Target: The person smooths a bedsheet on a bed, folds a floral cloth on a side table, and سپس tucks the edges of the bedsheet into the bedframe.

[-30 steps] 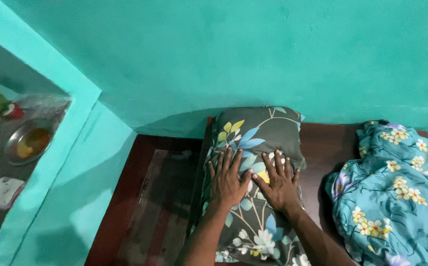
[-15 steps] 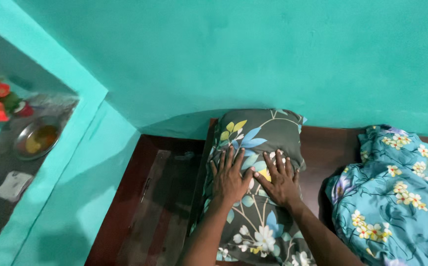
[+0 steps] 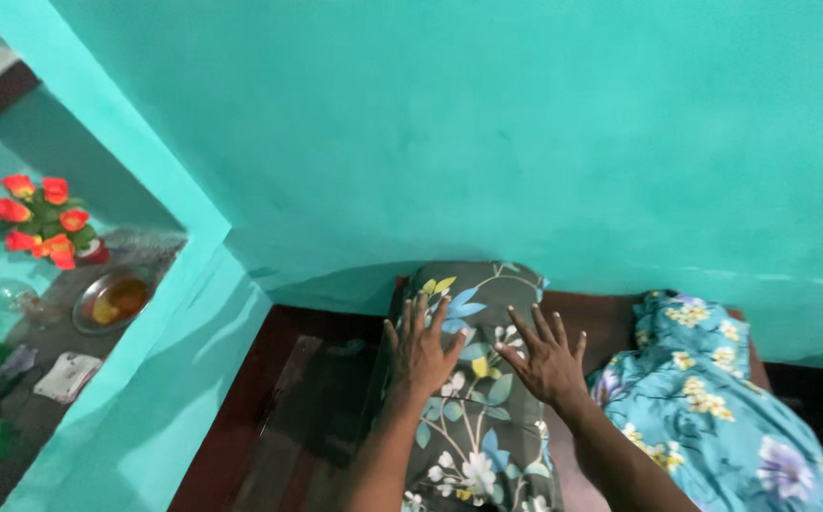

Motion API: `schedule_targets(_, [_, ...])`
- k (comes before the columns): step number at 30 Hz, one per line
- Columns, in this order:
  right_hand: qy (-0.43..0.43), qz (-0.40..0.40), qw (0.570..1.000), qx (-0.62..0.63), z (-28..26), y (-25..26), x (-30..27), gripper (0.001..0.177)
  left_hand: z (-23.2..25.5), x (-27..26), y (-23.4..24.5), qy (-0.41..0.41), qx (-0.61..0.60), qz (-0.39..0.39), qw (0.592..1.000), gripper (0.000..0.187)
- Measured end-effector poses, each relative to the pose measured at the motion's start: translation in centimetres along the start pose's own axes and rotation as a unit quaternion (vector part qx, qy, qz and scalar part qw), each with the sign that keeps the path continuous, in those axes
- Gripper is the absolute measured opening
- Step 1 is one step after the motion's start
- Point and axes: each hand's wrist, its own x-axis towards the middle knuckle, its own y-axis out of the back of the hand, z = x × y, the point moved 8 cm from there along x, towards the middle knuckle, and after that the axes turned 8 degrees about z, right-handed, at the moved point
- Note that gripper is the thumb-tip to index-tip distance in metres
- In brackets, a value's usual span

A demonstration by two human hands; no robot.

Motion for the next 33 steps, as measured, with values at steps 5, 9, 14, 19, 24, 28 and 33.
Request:
schedule_targets(5, [0.007,0.026,1.000,0.011,-0.6,6.2,0.9,0.082,2.5,1.9,3.5,-0.016,0.020,-0.007,1.000,0.072])
schedule_targets(9, [0.015,0.035,0.999,-0.021,-0.6,10.5,1.0,0.083,4.4,3.2,5.9,0.001,0.035,-0.021,0.999,0.071])
schedule_targets(14, [0.052,0.069,0.994,-0.070,-0.6,15.9,1.0,0.082,7.2,4.8,9.5,0.004,0.016,0.008,1.000,0.067])
schedule_targets(19, [0.071,0.090,0.991,-0.072,-1.1,20.3,2.0,0.080,10.1,5.5,12.4,-0.016,0.022,0.040,0.999,0.064])
schedule_targets(24, [0.071,0.112,0.989,-0.067,-1.2,22.6,1.3,0.082,11.8,5.4,14.2,-0.012,0.030,0.032,0.999,0.064])
schedule_targets(28, [0.050,0.112,0.990,-0.065,-0.1,23.7,0.8,0.081,12.9,5.5,14.5,-0.023,0.020,0.035,0.999,0.066])
schedule_targets(33, [0.040,0.142,0.988,-0.051,3.0,25.7,-1.0,0.081,15.7,5.8,13.5,-0.053,0.011,0.065,0.996,0.064])
